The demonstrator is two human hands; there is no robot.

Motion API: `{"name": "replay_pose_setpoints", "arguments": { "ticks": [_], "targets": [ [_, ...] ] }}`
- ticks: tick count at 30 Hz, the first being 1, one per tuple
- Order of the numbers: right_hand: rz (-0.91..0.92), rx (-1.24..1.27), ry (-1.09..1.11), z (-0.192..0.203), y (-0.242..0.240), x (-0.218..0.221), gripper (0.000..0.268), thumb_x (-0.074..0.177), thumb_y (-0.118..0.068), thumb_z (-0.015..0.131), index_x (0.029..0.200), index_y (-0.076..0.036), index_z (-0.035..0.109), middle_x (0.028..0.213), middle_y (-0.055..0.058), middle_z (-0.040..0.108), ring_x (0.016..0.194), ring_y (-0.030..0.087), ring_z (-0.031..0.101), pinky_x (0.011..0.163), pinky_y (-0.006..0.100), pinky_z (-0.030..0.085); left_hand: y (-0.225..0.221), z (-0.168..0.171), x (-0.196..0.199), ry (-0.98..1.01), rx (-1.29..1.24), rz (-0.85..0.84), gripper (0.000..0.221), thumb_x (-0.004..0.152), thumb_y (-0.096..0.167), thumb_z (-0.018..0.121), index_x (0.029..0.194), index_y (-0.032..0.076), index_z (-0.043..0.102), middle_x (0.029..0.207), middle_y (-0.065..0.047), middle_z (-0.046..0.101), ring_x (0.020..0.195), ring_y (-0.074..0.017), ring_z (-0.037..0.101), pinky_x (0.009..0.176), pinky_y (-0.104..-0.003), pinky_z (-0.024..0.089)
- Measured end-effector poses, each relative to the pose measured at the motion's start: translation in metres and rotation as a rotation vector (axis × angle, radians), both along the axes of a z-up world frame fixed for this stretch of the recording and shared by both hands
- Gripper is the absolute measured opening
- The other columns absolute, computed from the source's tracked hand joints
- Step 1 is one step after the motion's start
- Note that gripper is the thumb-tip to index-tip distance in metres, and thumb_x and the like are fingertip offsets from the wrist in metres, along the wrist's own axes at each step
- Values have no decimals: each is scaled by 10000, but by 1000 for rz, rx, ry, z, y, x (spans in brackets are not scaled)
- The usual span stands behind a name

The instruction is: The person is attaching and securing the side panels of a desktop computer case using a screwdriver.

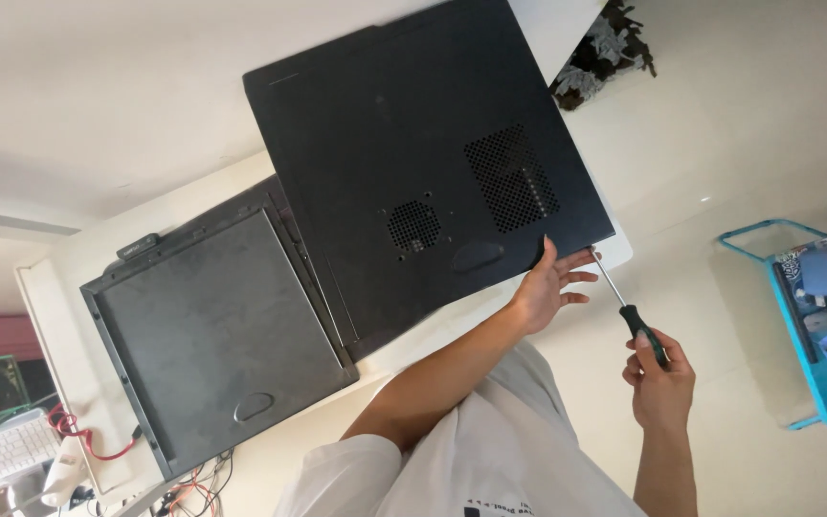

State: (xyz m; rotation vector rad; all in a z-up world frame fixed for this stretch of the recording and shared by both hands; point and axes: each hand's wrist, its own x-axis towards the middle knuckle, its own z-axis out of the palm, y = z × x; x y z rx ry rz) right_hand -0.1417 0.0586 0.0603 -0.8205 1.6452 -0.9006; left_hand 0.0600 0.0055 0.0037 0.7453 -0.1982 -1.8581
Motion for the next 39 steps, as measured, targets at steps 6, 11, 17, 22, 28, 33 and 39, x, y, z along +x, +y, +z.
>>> {"name": "replay_pose_setpoints", "arguments": {
  "ticks": [6,11,17,22,28,33,39],
  "targets": [
    [41,87,43,-7,-6,-11,264,1140,-323,535,1136,-63,578,899,91,544,615,163,411,579,303,360,1,-11,-3,-15,-19,-9,879,1004,752,209,1450,81,560,1468,-26,583,1130,-169,572,851,-343,478],
    [140,-4,-48,-12,-7,-30,276,1053,-201,596,1284,-100,484,960,101,576,708,182,487,611,318,385,1,-10,3,-3,-50,-24,888,1001,751,213,1475,73,535,1485,-26,567,1115,-153,581,832,-321,472],
    [163,-156,177,11,-12,-25,289,1003,-125,667,1275,-53,606,885,113,625,652,150,496,556,281,408,4,-6,4,-16,-75,-39,913,960,773,241,1484,83,531,1495,-35,558,1128,-171,583,849,-346,472],
    [143,-208,214,3,-16,-29,298,974,-82,710,1260,-65,626,800,35,542,619,122,451,548,252,394,4,-5,7,-35,-73,-47,933,945,782,249,1500,81,515,1520,-51,540,1116,-167,585,853,-347,479],
    [140,-193,168,-1,-14,-26,291,972,-88,711,1247,-26,641,830,72,603,629,137,475,546,261,388,6,-3,8,-44,-95,-49,956,930,801,256,1498,77,513,1509,-42,548,1130,-172,580,874,-346,469],
    [182,-121,204,4,-12,-20,214,1090,-170,582,1217,-6,634,851,97,596,637,171,493,574,287,396,5,-3,8,-62,-100,-55,978,923,809,242,1505,69,506,1520,-51,536,1118,-165,575,879,-356,459],
    [210,-109,256,6,-16,-21,233,1055,-99,622,1270,-9,618,910,164,645,658,189,508,576,303,412,7,4,10,-69,-56,-71,938,942,789,216,1527,108,487,1542,-49,525,1147,-190,569,889,-353,447]
  ]
}}
